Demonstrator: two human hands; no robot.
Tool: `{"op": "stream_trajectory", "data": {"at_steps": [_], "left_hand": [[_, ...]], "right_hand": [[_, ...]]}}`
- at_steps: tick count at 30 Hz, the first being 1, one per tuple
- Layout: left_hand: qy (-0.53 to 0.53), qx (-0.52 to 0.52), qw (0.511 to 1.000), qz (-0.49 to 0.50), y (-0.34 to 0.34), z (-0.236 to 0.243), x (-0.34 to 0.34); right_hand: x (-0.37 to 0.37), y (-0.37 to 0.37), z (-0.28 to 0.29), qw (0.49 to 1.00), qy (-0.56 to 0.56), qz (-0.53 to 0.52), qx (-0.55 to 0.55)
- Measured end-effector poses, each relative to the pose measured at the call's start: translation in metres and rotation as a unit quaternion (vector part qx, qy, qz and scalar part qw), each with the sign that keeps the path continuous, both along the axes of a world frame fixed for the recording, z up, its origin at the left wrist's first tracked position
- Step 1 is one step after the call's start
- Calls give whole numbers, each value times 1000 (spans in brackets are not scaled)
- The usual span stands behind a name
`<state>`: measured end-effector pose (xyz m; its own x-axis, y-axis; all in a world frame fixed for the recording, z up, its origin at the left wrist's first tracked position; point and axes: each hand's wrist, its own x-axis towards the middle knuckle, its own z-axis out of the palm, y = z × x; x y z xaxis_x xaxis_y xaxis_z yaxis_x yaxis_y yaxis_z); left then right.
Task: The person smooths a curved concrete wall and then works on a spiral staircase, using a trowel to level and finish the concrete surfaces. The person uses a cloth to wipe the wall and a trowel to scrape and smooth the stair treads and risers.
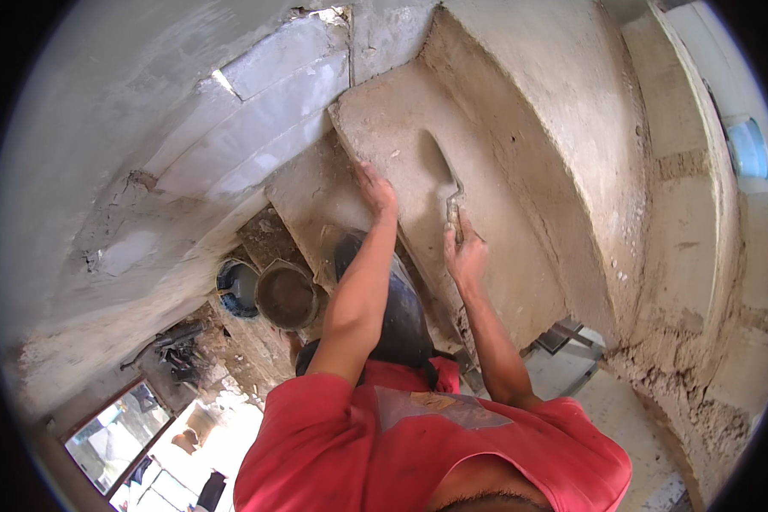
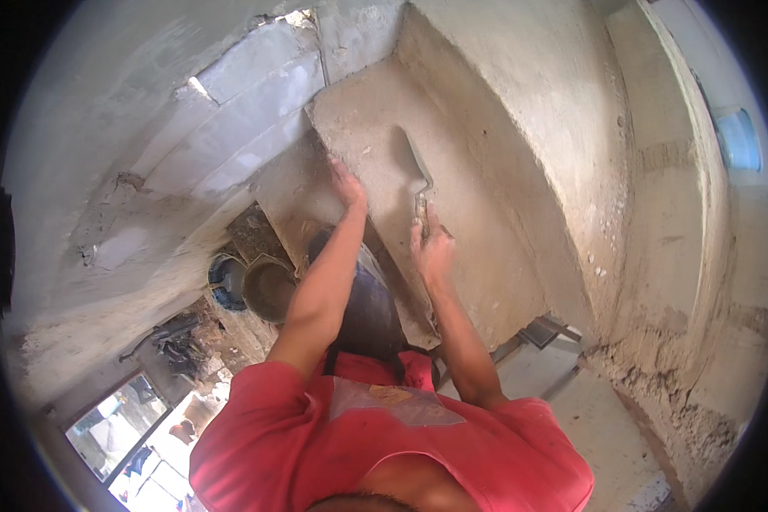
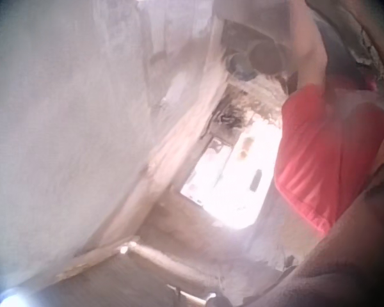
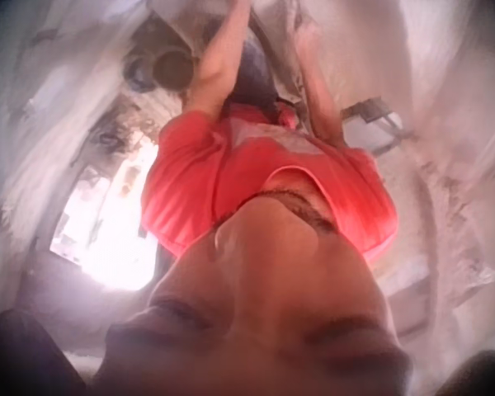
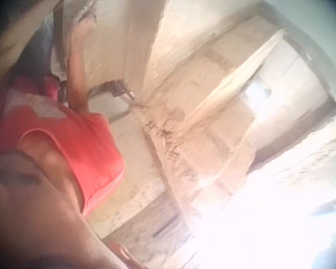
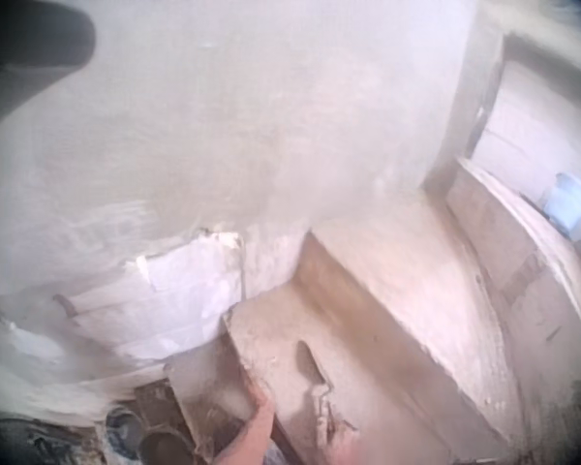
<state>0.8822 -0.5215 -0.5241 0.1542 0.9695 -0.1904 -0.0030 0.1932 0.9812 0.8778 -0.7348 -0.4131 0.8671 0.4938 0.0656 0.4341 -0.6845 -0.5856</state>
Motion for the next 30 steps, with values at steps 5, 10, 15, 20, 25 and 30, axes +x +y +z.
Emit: {"op": "stream_trajectory", "data": {"at_steps": [5, 10, 15, 20, 25, 30], "left_hand": [[-106, -63, 992, -10, -50, -1, -14], [-83, -117, 990, -5, -97, -7, -39], [-145, -277, 948, -68, -129, -26, -51], [-180, -273, 945, 2, -131, -31, -54], [-318, -368, 874, -10, -118, -20, -59], [-278, -333, 901, -11, -119, -14, -74]], "right_hand": [[-33, -52, 0, 991, -7, 136, 0], [-52, -88, 4, 998, 23, -59, -6], [-84, -109, 7, 996, 6, 83, -23], [-93, -118, 6, 996, 38, -61, 45], [-94, -108, 7, 991, -38, 128, 26], [-80, -88, 9, 994, 99, -54, 10]]}}
